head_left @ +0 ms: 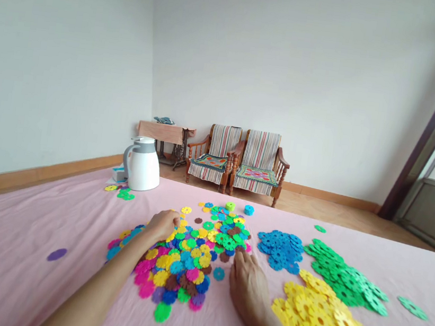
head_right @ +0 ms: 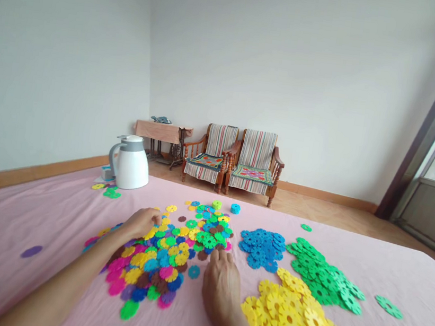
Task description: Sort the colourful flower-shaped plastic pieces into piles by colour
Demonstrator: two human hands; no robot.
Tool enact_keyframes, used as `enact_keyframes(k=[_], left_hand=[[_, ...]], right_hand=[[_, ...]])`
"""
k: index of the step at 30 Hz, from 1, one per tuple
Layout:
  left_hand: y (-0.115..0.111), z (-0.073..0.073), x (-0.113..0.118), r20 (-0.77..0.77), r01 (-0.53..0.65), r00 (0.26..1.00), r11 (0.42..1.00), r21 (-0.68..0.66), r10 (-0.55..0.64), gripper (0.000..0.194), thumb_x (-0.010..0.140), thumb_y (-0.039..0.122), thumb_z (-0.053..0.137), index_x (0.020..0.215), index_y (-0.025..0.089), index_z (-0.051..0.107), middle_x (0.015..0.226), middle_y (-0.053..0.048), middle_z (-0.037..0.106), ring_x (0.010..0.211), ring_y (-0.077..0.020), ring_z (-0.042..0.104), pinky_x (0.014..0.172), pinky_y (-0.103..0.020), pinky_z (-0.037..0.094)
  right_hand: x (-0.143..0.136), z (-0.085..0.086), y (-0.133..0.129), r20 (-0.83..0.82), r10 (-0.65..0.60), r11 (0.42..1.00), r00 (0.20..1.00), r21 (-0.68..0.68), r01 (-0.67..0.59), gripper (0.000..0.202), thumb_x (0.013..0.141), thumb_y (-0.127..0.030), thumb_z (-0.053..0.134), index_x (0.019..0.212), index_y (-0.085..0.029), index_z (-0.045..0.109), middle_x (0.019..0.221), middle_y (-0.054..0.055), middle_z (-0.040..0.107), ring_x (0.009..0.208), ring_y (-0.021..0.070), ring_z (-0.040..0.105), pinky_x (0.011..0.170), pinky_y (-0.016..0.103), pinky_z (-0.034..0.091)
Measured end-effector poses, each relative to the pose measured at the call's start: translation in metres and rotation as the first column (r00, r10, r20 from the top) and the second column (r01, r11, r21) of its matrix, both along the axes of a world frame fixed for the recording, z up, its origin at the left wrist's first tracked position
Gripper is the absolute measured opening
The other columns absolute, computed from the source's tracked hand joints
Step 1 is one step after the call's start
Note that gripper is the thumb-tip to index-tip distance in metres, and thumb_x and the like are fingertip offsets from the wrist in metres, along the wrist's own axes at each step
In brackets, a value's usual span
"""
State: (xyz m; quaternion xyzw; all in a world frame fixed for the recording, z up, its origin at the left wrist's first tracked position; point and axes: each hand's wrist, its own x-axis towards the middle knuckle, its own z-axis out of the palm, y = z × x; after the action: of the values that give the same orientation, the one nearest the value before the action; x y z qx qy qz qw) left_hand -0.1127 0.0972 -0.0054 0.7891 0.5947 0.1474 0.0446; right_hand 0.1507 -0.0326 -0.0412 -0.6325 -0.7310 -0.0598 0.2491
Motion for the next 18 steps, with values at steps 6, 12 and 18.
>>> enact_keyframes(k=[6, 12, 18], left_hand=[[0.0, 0.002, 0.022, -0.027, 0.122, 0.992, 0.992, -0.03, -0.123, 0.02, 0.062, 0.025, 0.063, 0.082, 0.021, 0.066, 0.092, -0.003, 0.064, 0.091, -0.0195, 0.058, 0.079, -0.023, 0.043], [0.01, -0.002, 0.027, -0.034, 0.063, 0.997, 0.996, -0.066, -0.066, 0.031, 0.051, 0.016, 0.063, 0.082, 0.02, 0.063, 0.095, -0.005, 0.062, 0.089, -0.0212, 0.058, 0.074, -0.024, 0.045], [0.014, -0.004, 0.025, 0.02, 0.051, 0.999, 0.995, -0.083, -0.05, 0.025, 0.048, 0.018, 0.065, 0.072, 0.02, 0.058, 0.083, -0.001, 0.059, 0.079, -0.0183, 0.057, 0.064, -0.022, 0.043]], right_hand=[[0.0, 0.0, -0.001, -0.011, -0.001, 1.0, 1.0, -0.004, 0.001, 0.025, 0.084, -0.01, 0.035, 0.091, -0.017, 0.058, 0.092, 0.008, 0.062, 0.09, 0.0186, 0.054, 0.075, 0.027, 0.038], [0.0, 0.003, -0.001, -0.003, 0.002, 1.0, 1.0, 0.0, -0.002, 0.023, 0.084, -0.01, 0.036, 0.089, -0.016, 0.058, 0.089, 0.009, 0.062, 0.085, 0.0184, 0.054, 0.073, 0.027, 0.038], [0.0, 0.001, -0.001, -0.014, 0.004, 1.0, 1.0, 0.013, -0.004, 0.024, 0.084, -0.009, 0.034, 0.088, -0.016, 0.057, 0.089, 0.009, 0.062, 0.086, 0.0193, 0.054, 0.073, 0.028, 0.038]])
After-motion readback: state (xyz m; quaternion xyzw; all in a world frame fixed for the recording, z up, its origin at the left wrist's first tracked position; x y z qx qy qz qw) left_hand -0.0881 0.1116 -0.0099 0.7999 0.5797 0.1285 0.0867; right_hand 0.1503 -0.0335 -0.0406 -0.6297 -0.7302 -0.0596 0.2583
